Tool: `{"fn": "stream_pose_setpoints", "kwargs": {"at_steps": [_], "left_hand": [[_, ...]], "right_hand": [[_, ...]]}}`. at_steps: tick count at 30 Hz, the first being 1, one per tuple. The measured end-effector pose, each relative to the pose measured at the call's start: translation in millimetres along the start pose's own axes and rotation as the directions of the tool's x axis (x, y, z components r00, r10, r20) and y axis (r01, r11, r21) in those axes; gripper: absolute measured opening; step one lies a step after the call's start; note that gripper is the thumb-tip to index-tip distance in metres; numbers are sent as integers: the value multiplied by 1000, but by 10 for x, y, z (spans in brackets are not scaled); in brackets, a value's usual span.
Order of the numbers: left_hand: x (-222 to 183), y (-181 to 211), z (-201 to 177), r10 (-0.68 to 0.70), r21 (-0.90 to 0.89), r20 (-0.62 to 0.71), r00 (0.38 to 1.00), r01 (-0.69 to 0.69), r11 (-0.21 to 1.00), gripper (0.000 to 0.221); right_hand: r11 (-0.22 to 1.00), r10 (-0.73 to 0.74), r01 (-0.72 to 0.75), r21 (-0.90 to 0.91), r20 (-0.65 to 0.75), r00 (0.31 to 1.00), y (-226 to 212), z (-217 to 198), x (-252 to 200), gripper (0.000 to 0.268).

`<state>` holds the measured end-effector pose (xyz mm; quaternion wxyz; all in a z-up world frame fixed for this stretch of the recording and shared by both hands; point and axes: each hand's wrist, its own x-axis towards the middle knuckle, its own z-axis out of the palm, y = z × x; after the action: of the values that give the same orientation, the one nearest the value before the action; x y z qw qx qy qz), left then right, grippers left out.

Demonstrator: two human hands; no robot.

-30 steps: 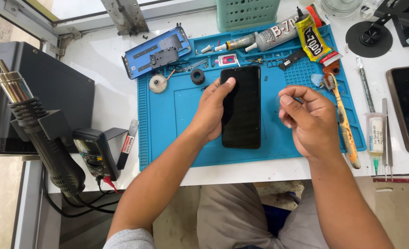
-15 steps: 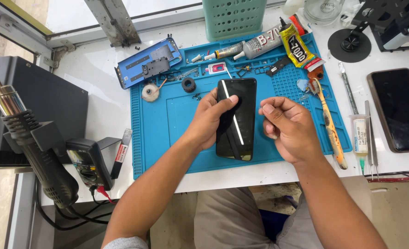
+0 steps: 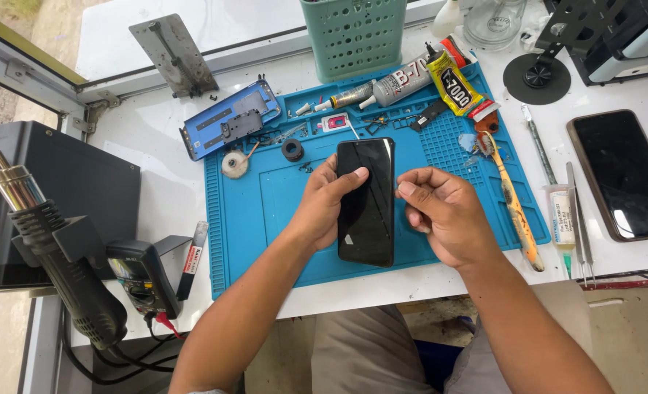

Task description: The person is carefully prying the back cover off a smartphone using their hands and a small tool on a repair mat.

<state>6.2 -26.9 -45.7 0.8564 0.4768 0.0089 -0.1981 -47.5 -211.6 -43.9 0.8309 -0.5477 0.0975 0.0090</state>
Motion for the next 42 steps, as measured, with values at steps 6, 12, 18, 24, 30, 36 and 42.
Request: {"fn": "stream_pose_setpoints", "kwargs": {"at_steps": [6, 12, 18, 24, 30, 36, 42], "left_hand": [[-9, 16, 1, 2, 4, -1, 1000, -2, 1000, 36], [-40, 31, 22, 26, 44, 14, 1000, -27, 999, 35], [-89, 80, 83, 61, 95, 43, 997, -65, 993, 34], [-113, 103, 121, 59, 106, 53, 997, -65, 992, 34], [-112, 108, 119, 53, 88, 52, 997, -58, 994, 34], [-136, 109, 163, 53, 83, 51, 997, -57, 995, 27], [-157, 107, 209, 81, 148, 116, 990, -98, 984, 18]], "right_hand": [[1000, 3, -3, -15, 0, 1000, -8, 12, 0, 12], [1000, 7, -7, -30, -2, 1000, 38, -24, 17, 13], [999, 7, -7, -42, -5, 1000, 96, -63, 47, 13], [998, 5, -5, -58, -1, 1000, 150, -94, 70, 15], [998, 10, -10, -63, 3, 1000, 133, -86, 57, 16], [999, 3, -3, -45, 15, 1000, 36, -14, 9, 21], [999, -40, 40, -9, -1, 999, 130, -65, 29, 15]]}}
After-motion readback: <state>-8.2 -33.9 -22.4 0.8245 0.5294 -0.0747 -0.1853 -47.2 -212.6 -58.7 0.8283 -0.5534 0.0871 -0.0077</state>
